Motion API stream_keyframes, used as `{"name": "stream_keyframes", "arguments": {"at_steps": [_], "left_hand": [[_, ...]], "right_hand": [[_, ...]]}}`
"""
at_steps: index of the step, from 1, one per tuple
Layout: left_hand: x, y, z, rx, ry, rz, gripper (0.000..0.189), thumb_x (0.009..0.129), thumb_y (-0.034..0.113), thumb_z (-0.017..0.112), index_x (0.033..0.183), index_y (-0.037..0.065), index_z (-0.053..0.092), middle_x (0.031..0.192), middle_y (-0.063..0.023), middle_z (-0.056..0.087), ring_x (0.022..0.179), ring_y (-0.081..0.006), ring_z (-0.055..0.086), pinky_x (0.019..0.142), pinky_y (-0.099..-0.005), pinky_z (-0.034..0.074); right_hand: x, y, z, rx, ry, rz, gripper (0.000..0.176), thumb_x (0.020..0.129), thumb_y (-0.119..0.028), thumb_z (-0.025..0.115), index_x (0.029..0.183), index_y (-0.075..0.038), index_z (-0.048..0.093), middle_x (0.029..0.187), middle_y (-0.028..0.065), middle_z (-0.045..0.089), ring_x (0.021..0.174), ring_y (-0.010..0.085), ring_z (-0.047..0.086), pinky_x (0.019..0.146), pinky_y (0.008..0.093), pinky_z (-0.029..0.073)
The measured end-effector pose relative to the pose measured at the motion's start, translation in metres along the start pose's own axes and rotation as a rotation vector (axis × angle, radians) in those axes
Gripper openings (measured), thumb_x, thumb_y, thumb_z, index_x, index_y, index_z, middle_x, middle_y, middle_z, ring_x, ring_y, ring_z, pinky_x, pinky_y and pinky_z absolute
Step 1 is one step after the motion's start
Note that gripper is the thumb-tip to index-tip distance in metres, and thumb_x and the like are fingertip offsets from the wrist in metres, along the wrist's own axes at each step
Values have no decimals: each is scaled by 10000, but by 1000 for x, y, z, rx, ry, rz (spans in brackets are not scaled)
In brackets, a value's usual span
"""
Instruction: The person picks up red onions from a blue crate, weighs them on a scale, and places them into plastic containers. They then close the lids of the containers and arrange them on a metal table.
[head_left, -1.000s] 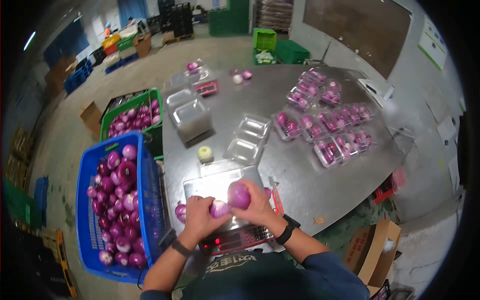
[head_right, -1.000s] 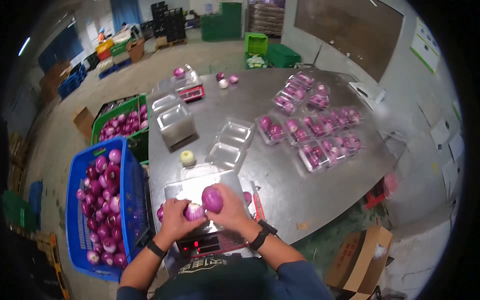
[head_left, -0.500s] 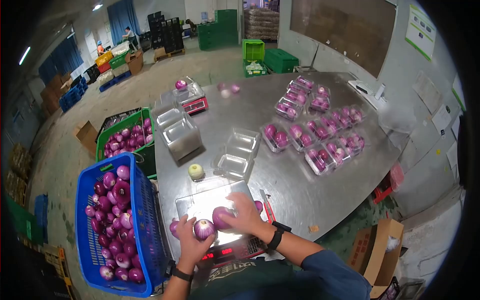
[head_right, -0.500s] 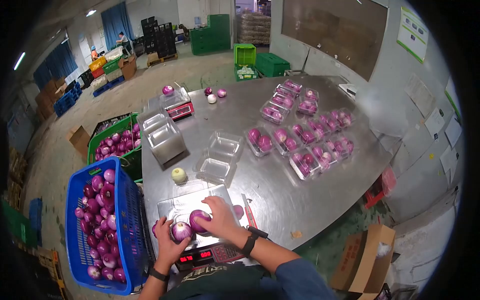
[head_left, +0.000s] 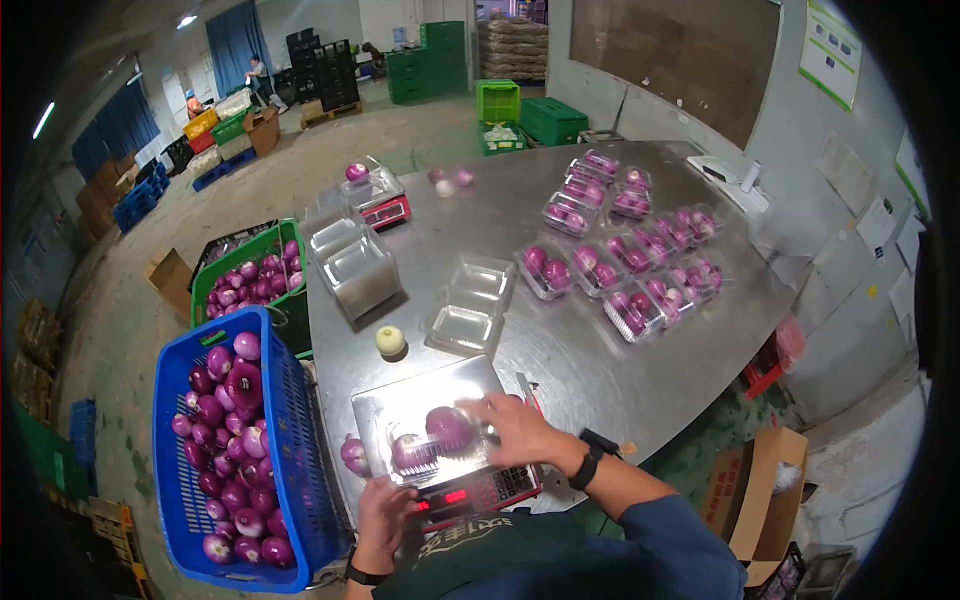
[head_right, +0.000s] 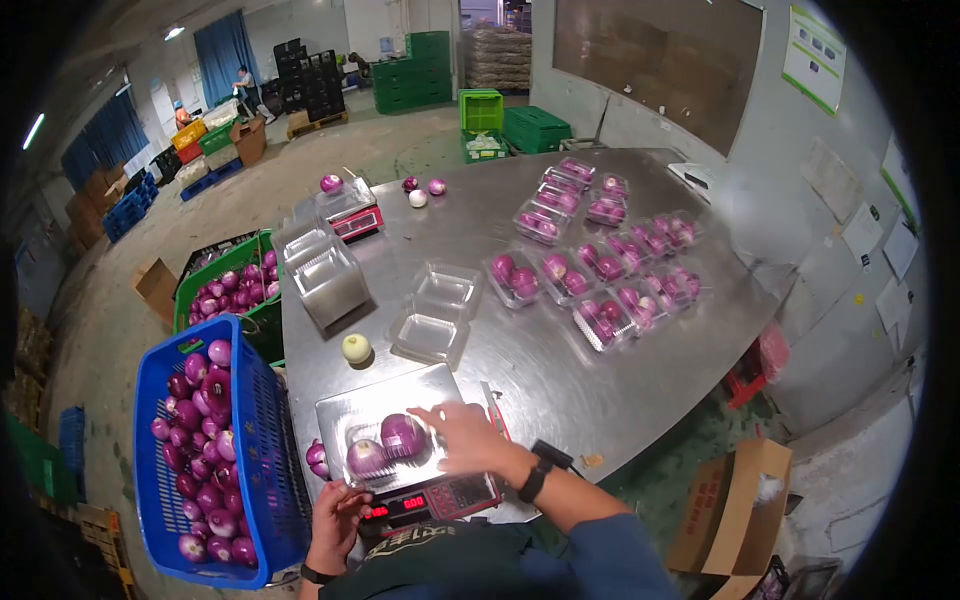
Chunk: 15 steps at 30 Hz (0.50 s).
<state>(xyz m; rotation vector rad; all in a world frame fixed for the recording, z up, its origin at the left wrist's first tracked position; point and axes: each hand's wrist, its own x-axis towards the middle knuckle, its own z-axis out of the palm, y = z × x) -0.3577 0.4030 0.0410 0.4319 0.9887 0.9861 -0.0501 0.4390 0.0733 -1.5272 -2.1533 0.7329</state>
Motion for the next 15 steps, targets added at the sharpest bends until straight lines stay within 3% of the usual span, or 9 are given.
{"name": "stream_keyframes", "arguments": {"at_steps": [1,7,8,10,12,15], "left_hand": [[6,-5,-5,-3,16,-9,144,945,78,629,1063,56,550,902,-96,661,773,-248,668,622,-330,545],[31,-15,-22,155,24,-13,89,886,13,595,962,26,550,846,-111,613,715,-226,647,556,-323,511],[34,-13,-18,181,16,-16,81,880,3,589,946,25,546,829,-109,610,696,-221,642,543,-316,505],[35,-14,-8,215,12,25,146,875,-8,590,1016,-2,554,813,-109,608,667,-208,628,522,-304,495],[35,-17,7,232,-5,35,212,879,-19,593,1087,-10,555,807,-103,609,655,-202,624,513,-296,493],[39,-19,27,272,-54,19,340,890,-24,594,1222,-24,522,808,-97,619,639,-190,615,518,-283,491]], "right_hand": [[-15,-12,-4,-21,-155,86,880,766,-99,723,1569,-136,367,1136,209,630,1045,319,651,880,427,522],[-39,5,49,887,4,572,701,836,-49,667,1496,-68,430,944,144,660,921,231,688,790,361,542],[-42,15,67,921,136,456,637,894,12,611,1484,73,379,742,45,633,595,123,610,545,290,490],[-50,34,84,738,188,313,638,895,-9,650,1473,65,392,725,44,631,594,129,612,558,290,498],[-62,44,85,695,207,316,654,891,-54,701,1463,56,404,763,50,639,635,134,627,572,288,507],[-75,47,62,818,238,479,717,874,-161,785,1458,38,419,928,73,657,771,144,660,592,285,518]]}}
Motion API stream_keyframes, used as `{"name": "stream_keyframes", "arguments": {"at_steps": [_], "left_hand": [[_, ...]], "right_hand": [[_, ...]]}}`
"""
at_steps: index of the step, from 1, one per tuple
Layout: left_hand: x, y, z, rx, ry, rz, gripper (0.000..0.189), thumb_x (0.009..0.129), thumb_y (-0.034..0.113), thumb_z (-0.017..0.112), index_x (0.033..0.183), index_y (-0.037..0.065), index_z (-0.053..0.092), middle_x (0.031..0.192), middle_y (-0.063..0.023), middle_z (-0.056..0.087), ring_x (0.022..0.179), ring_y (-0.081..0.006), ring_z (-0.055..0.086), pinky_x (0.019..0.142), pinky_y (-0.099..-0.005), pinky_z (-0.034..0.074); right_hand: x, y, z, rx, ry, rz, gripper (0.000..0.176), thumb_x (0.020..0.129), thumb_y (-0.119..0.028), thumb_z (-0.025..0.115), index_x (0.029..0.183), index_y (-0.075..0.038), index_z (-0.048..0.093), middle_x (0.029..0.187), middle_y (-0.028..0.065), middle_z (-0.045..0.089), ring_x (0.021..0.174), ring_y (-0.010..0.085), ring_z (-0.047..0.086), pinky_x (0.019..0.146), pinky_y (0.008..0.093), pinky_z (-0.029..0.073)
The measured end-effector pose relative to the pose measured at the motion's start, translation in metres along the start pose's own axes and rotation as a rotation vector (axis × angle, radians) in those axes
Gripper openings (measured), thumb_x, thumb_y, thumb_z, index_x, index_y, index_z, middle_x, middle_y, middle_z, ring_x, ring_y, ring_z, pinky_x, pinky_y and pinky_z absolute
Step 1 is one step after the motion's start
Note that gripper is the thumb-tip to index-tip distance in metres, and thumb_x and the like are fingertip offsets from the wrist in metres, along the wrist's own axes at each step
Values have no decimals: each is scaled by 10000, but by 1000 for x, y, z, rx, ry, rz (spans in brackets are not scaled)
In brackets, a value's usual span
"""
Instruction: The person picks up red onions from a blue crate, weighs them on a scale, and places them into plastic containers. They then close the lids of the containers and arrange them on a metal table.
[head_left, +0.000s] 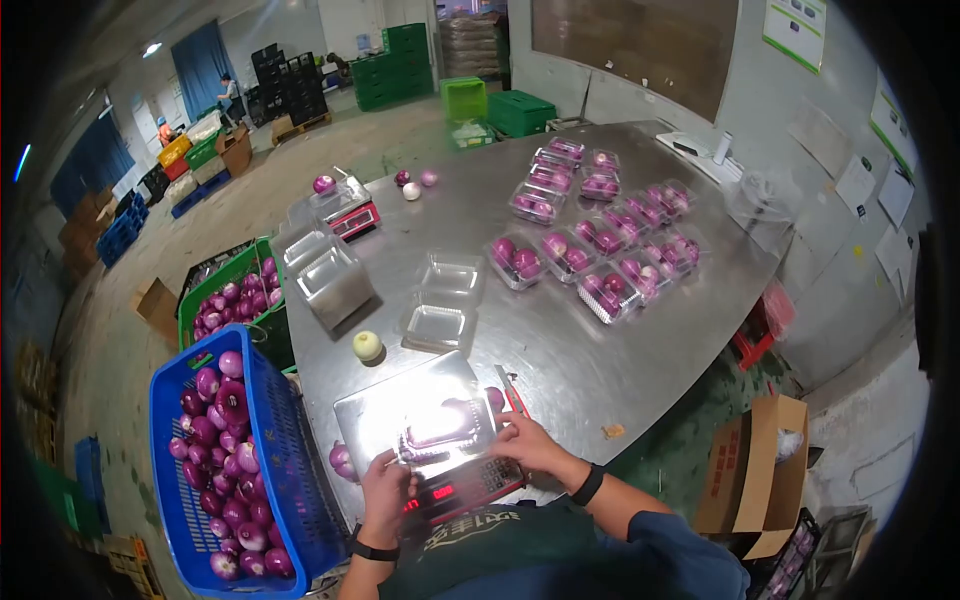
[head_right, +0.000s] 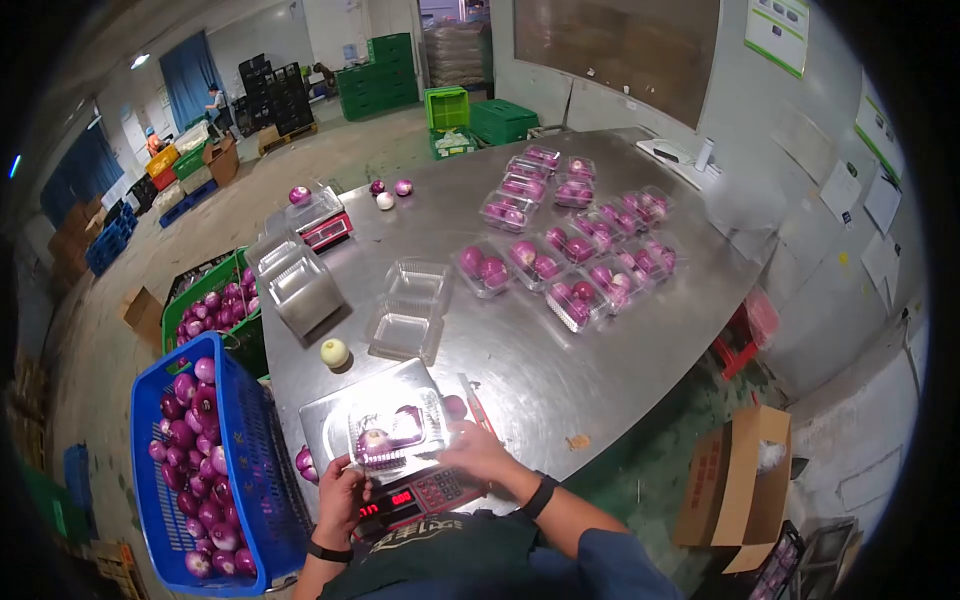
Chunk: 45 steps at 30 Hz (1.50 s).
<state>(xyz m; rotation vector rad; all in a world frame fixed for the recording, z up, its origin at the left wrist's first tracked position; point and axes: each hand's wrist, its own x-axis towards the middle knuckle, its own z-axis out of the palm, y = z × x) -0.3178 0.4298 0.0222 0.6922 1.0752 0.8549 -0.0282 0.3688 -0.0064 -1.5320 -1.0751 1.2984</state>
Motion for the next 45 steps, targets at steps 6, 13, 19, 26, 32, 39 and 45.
{"name": "stream_keyframes", "arguments": {"at_steps": [6,13,19,26,32,39,45], "left_hand": [[22,-9,42,140,-141,-65,464,896,-20,609,1344,-70,497,826,-104,658,617,-156,603,525,-263,478],[19,-6,80,269,-225,-52,387,935,91,738,1276,-31,601,869,-41,666,698,-96,593,591,-249,494],[3,18,30,391,28,153,251,924,98,752,1135,-11,669,874,-13,668,694,-73,572,616,-224,462],[-58,67,-22,326,425,449,193,928,43,730,1104,-2,666,852,-21,654,680,-85,585,592,-222,486],[-95,65,-127,776,831,823,233,958,72,712,1160,-20,641,1004,-22,671,885,-128,610,736,-278,502],[-130,80,-73,1338,1118,84,565,1032,444,598,1209,-86,682,1090,-270,730,977,-362,666,918,-449,505],[-121,76,-93,1218,1059,33,666,1041,534,537,1192,-97,685,1080,-269,730,957,-372,653,904,-445,497]], "right_hand": [[-27,-42,-40,240,51,220,837,923,-371,745,1548,-37,299,1229,111,625,944,164,673,597,301,550],[-5,16,-75,691,185,221,503,958,-412,614,1325,-77,534,964,110,709,681,219,692,517,334,560],[63,69,-178,687,560,251,625,896,-588,646,1329,-144,564,1129,118,627,770,288,661,636,447,571],[101,49,-227,-438,919,-17,699,794,-327,794,1377,-23,557,1297,227,598,1205,392,577,1023,464,470],[114,-4,-205,-1000,703,-213,713,749,-296,818,1383,-72,580,1399,180,515,1353,359,439,1120,503,361],[148,12,-209,-1186,631,-317,665,786,-261,759,1408,-113,573,1437,148,493,1415,337,372,1166,538,274],[136,20,-236,-1215,652,-299,647,791,-243,715,1413,-142,573,1457,113,509,1416,331,387,1194,526,256]]}}
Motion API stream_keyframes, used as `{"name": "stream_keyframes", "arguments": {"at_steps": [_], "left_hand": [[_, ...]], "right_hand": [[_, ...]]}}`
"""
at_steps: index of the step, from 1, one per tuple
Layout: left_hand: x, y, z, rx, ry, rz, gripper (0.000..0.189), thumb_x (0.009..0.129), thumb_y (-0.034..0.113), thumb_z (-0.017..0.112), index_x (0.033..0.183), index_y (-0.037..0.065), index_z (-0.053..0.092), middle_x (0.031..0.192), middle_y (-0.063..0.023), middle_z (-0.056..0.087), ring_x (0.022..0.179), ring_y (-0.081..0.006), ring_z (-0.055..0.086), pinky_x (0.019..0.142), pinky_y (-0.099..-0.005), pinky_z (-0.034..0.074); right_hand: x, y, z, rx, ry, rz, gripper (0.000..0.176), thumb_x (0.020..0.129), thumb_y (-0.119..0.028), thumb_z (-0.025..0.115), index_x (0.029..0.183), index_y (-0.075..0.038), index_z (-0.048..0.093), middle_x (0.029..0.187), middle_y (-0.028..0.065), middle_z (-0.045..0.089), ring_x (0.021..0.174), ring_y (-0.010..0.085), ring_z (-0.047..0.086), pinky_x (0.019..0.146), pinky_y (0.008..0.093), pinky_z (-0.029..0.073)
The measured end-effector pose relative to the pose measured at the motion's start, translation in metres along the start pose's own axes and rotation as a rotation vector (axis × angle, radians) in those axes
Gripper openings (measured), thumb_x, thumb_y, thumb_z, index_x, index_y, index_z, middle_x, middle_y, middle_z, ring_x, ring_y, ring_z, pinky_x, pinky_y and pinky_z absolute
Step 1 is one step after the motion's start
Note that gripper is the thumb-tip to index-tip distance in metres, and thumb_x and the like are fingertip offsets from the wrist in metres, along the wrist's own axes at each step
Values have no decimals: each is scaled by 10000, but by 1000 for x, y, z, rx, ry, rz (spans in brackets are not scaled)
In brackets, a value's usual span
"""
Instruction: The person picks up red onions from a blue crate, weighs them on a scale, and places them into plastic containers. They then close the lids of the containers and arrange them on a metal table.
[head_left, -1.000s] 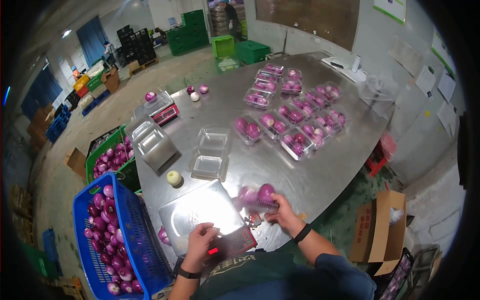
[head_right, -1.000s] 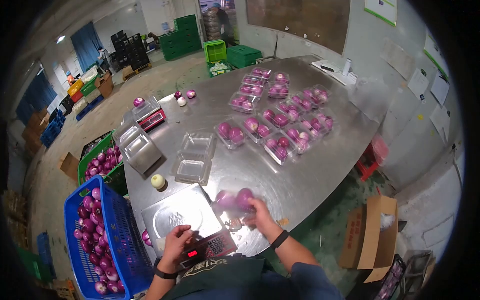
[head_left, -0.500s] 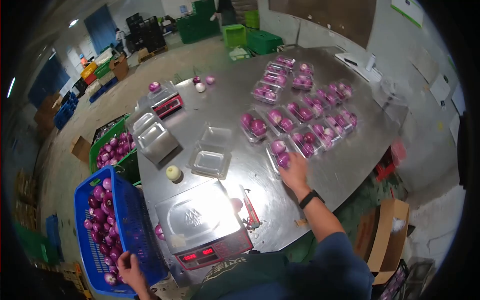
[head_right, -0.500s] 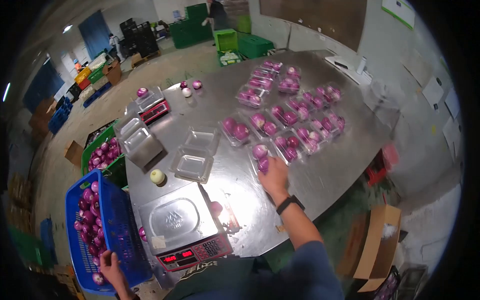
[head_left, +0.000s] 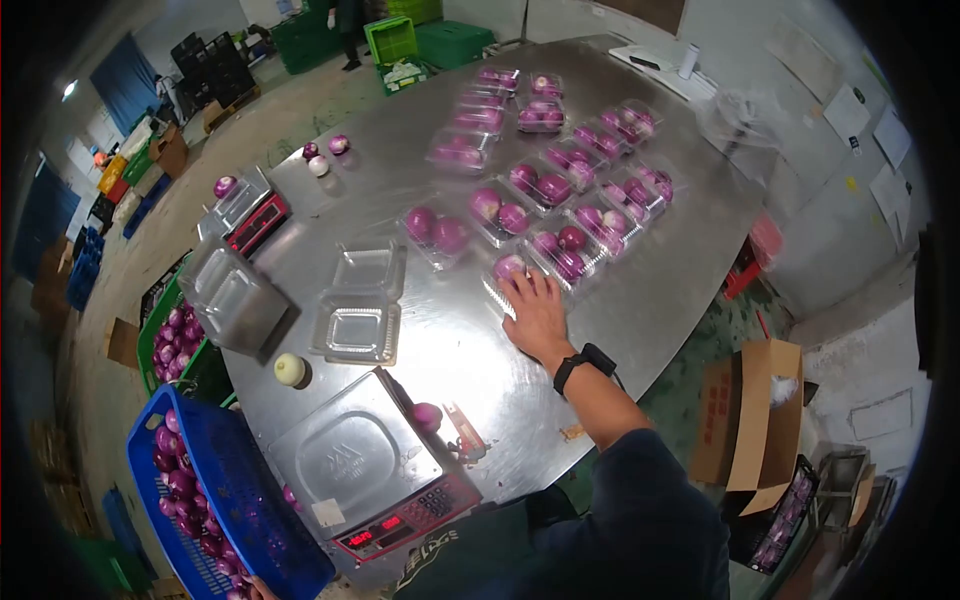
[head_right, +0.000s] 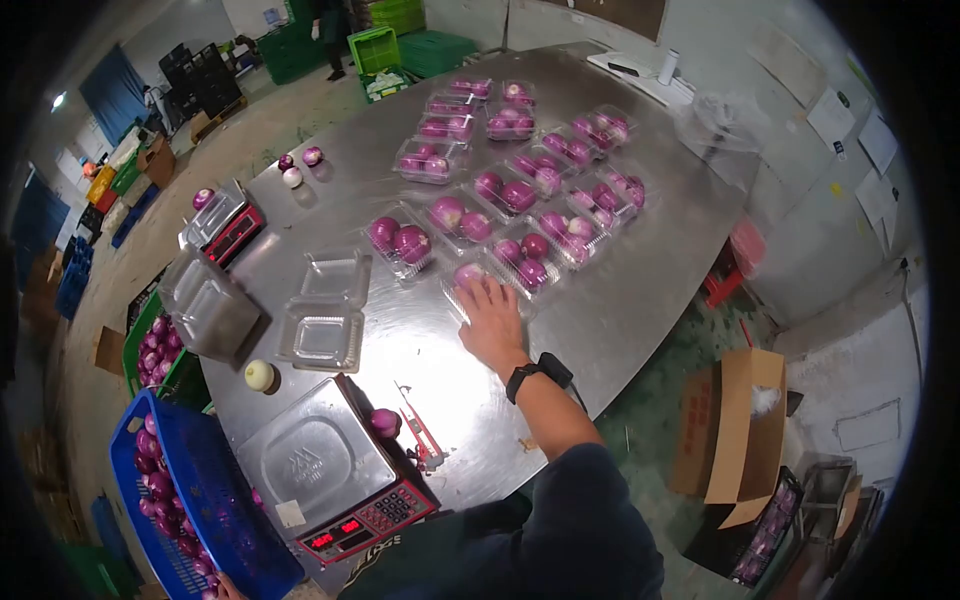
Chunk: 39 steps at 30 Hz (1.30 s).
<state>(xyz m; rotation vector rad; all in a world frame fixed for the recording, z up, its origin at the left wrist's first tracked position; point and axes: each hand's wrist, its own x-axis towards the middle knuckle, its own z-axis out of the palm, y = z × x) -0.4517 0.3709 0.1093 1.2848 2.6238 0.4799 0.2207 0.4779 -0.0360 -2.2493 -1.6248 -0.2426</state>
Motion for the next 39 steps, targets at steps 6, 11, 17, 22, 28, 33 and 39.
{"name": "stream_keyframes", "arguments": {"at_steps": [6,11,17,22,28,33,39], "left_hand": [[8,-8,3,-3,-32,10,633,1048,511,545,1120,-98,704,989,-220,741,889,-303,642,853,-421,503],[10,-13,2,-69,-53,-6,556,1053,449,565,1120,-87,699,994,-183,741,871,-267,630,826,-419,500],[21,-29,10,-45,-33,28,511,1043,417,578,1011,-78,699,910,-187,726,806,-277,604,773,-434,486],[16,-6,1,-42,-77,-83,472,1022,382,632,1019,-85,701,913,-194,722,799,-276,601,786,-433,496],[40,-60,29,-222,-39,42,536,1063,388,535,749,-46,549,634,7,420,633,-116,353,559,-358,276],[34,-39,20,-234,-68,-39,550,1026,415,586,760,-66,607,602,-43,480,609,-129,423,543,-377,357],[29,-23,4,-39,-152,-74,594,985,571,518,981,28,759,818,-245,702,844,-441,694,747,-511,516]], "right_hand": [[1,43,-6,-104,-4,65,678,801,-268,728,1451,-185,551,1491,84,487,1429,330,379,1200,564,249],[20,107,-14,-219,-28,169,723,801,-258,750,1486,-222,522,1534,79,457,1457,338,358,1173,635,280],[95,120,-8,-355,-14,515,621,808,-222,742,1397,-104,582,1504,158,491,1428,369,414,1105,640,370],[131,-5,24,301,136,-35,341,802,-144,746,1108,3,714,1169,198,694,1160,385,626,1030,455,495],[109,-201,56,745,-113,-358,311,836,-166,732,1105,-12,717,1140,201,697,1140,384,627,1021,460,496],[95,-261,74,417,-566,-468,275,894,-227,632,1047,-12,711,1099,235,701,1056,417,661,906,496,532],[103,-259,119,242,-738,-588,401,1005,-351,551,953,4,729,935,275,702,918,478,671,825,526,521]]}}
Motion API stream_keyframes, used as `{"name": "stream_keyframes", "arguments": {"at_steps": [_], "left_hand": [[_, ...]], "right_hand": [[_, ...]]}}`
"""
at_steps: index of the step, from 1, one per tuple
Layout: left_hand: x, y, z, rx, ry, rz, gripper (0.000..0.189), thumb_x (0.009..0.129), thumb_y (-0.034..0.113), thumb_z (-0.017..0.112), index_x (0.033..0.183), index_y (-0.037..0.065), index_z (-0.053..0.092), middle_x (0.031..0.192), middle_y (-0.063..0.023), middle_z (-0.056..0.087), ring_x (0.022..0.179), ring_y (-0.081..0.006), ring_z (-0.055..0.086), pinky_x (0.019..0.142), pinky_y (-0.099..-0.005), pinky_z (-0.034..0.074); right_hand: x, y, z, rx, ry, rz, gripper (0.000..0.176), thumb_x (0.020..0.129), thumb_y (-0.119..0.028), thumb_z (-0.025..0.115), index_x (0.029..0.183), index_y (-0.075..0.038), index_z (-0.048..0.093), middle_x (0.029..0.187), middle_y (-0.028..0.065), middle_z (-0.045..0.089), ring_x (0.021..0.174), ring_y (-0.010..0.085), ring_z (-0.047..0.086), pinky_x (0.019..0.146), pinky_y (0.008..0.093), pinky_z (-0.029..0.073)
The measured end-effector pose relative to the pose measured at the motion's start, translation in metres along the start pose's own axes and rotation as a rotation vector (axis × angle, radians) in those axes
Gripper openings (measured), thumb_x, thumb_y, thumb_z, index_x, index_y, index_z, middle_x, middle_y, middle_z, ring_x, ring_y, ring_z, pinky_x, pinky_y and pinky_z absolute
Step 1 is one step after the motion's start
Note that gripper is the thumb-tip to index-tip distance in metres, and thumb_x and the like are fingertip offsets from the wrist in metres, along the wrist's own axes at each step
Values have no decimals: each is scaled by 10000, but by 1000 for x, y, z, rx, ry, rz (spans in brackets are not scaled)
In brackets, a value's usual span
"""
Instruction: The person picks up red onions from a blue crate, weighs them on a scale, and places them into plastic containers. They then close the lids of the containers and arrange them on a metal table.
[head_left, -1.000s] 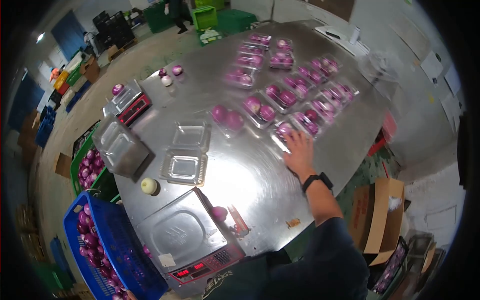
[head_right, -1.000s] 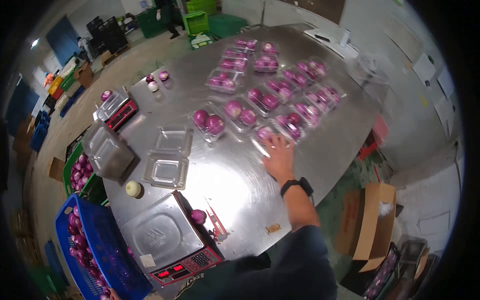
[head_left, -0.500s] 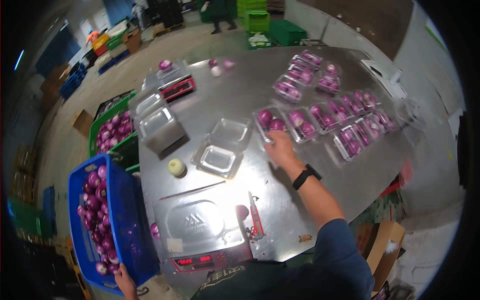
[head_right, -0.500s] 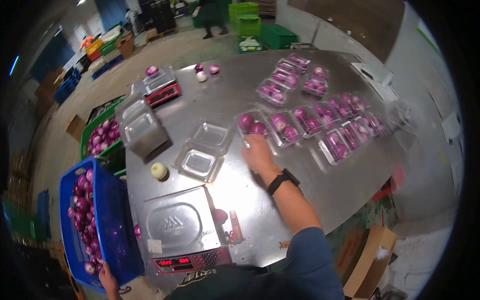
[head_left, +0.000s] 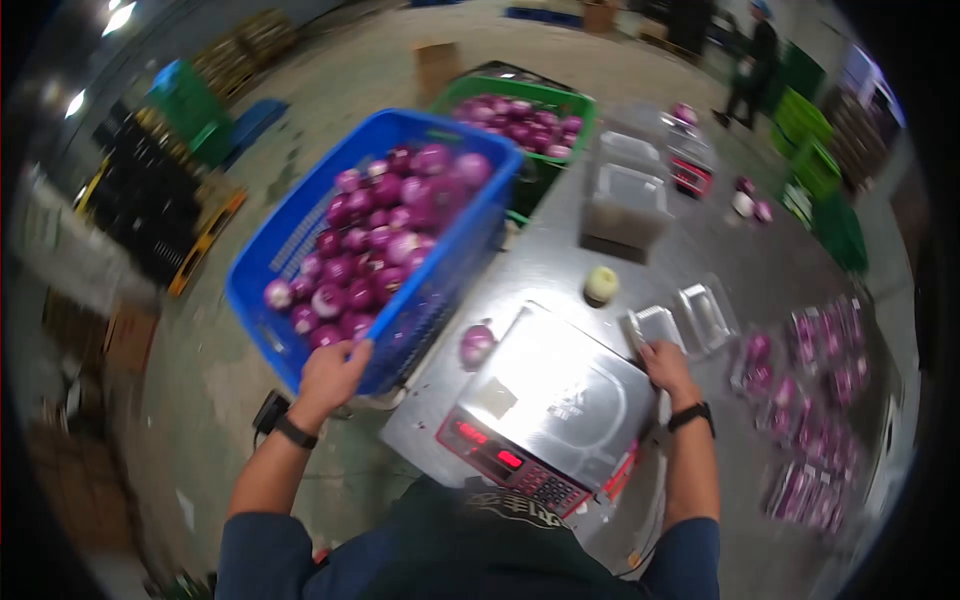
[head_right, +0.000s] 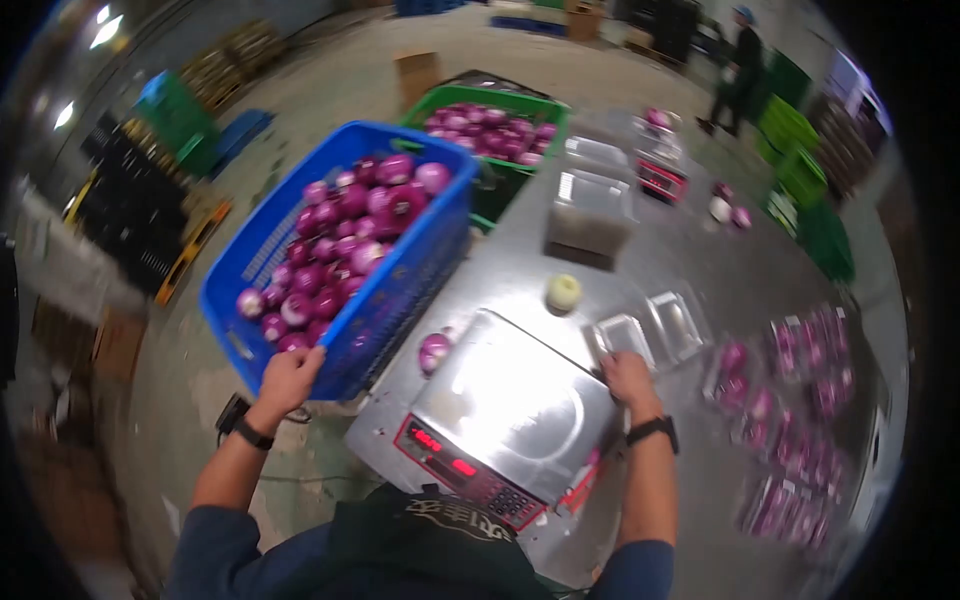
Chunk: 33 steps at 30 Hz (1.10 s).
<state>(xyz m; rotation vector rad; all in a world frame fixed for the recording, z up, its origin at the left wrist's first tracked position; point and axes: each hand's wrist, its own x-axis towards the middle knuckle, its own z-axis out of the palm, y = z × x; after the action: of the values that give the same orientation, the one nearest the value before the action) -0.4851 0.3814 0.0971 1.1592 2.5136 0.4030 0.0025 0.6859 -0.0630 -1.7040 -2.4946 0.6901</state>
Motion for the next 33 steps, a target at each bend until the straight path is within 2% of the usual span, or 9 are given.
{"name": "stream_keyframes", "arguments": {"at_steps": [4,7,10,12,15,22,25,27,33], "left_hand": [[0,-6,0,-42,-29,38,577,988,548,538,968,10,748,865,-256,715,856,-422,706,770,-492,535],[12,-17,-21,-224,-264,-6,493,965,494,627,962,16,746,850,-220,725,820,-343,723,761,-435,551],[41,-40,-71,-172,-341,184,410,918,429,716,953,21,745,835,-180,732,790,-272,723,752,-387,556],[70,-60,-99,-81,-121,280,382,871,391,760,989,28,744,885,-170,746,824,-288,733,758,-397,560],[134,-91,-120,123,-64,172,394,831,351,783,1048,26,734,980,-187,747,937,-337,732,814,-441,565],[217,-128,-41,568,-297,204,636,768,430,830,1261,85,628,1083,-191,732,1042,-386,703,888,-489,563],[227,-126,-17,678,-390,220,771,755,496,851,1356,115,556,1106,-181,733,1079,-376,700,911,-486,565],[235,-129,-7,734,-463,215,884,730,546,872,1409,126,494,1158,-179,725,1112,-369,696,946,-475,562],[257,-151,9,574,-502,241,960,661,416,914,1448,115,454,1200,-221,706,1129,-400,682,977,-470,552]], "right_hand": [[5,-8,-9,-13,-22,-1,370,993,-314,587,962,30,721,948,288,693,952,473,669,830,514,516],[6,-10,-5,-24,130,31,297,956,-250,644,936,37,719,922,286,695,903,471,676,790,512,527],[9,4,3,-46,263,-2,234,910,-184,697,888,49,699,858,268,699,797,430,690,735,486,534],[6,1,9,6,293,19,199,871,-132,735,845,52,666,792,232,689,715,367,682,696,453,532],[8,3,10,191,322,171,267,785,-38,802,766,28,544,656,98,592,621,187,571,624,369,489],[-22,-47,-7,-41,640,102,321,844,-107,801,767,-13,504,695,103,516,652,219,521,637,368,456],[-66,-108,-23,-88,541,-71,353,812,-126,830,749,-23,498,677,126,489,617,268,498,604,388,441],[-105,-151,-22,3,290,-66,292,769,-124,833,763,-44,552,713,160,547,656,358,552,614,430,460],[-155,-251,-7,49,26,-131,356,679,-190,907,882,-38,657,846,146,665,767,347,641,703,425,519]]}}
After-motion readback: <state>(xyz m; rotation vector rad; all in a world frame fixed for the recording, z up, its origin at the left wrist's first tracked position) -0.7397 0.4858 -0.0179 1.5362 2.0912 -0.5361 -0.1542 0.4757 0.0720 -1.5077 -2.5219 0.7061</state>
